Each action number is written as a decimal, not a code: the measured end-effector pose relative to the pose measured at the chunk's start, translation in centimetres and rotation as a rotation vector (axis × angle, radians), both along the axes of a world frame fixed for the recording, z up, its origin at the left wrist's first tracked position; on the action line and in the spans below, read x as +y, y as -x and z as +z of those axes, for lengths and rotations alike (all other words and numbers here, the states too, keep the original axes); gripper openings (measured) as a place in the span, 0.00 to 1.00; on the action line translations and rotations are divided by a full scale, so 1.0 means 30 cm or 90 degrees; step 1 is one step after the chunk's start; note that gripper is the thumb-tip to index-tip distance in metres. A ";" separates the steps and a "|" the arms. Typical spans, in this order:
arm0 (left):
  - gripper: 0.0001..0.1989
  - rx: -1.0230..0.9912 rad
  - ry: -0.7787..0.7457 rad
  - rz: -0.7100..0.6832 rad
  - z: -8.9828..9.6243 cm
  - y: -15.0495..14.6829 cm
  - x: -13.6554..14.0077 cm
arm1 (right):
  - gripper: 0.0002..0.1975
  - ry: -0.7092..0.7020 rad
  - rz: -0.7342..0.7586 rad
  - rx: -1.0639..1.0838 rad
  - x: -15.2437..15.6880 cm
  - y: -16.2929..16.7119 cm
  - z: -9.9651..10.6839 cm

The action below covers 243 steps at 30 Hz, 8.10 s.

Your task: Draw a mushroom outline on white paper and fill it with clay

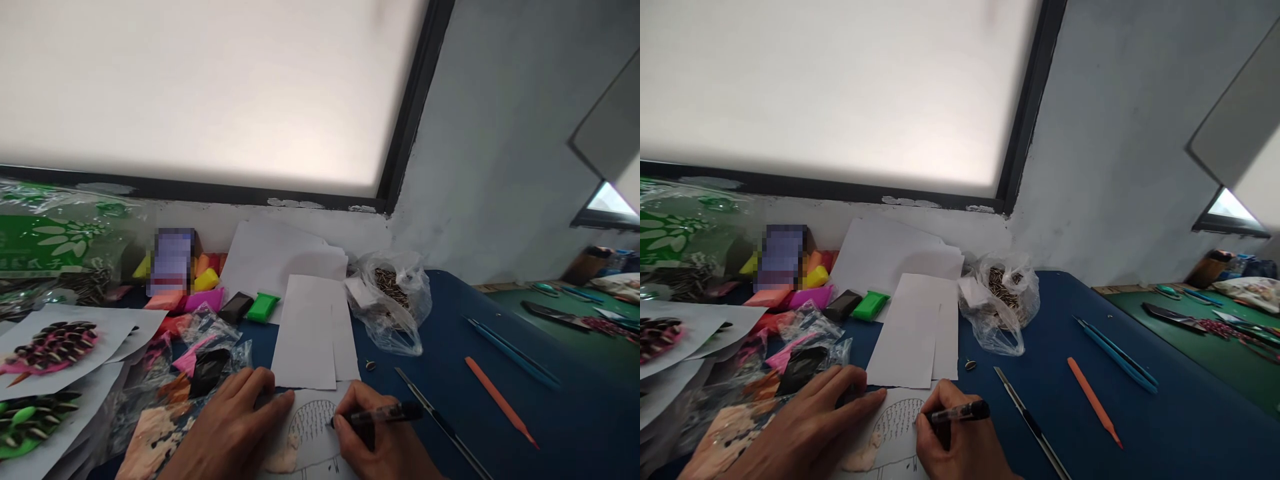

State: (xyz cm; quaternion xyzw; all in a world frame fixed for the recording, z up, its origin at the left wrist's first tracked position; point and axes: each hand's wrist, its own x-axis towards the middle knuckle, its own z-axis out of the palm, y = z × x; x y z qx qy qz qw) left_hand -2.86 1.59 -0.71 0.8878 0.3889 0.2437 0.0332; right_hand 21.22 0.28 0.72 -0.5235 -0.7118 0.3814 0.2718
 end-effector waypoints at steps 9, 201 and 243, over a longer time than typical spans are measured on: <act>0.16 -0.022 -0.020 0.009 -0.002 -0.005 -0.002 | 0.06 -0.013 -0.003 -0.002 0.005 -0.007 -0.016; 0.14 -0.039 -0.020 0.003 -0.026 -0.018 0.014 | 0.06 0.036 0.072 0.065 -0.023 0.067 -0.016; 0.16 -0.047 -0.040 0.001 -0.072 -0.010 0.028 | 0.07 0.046 0.055 0.074 -0.023 0.050 -0.028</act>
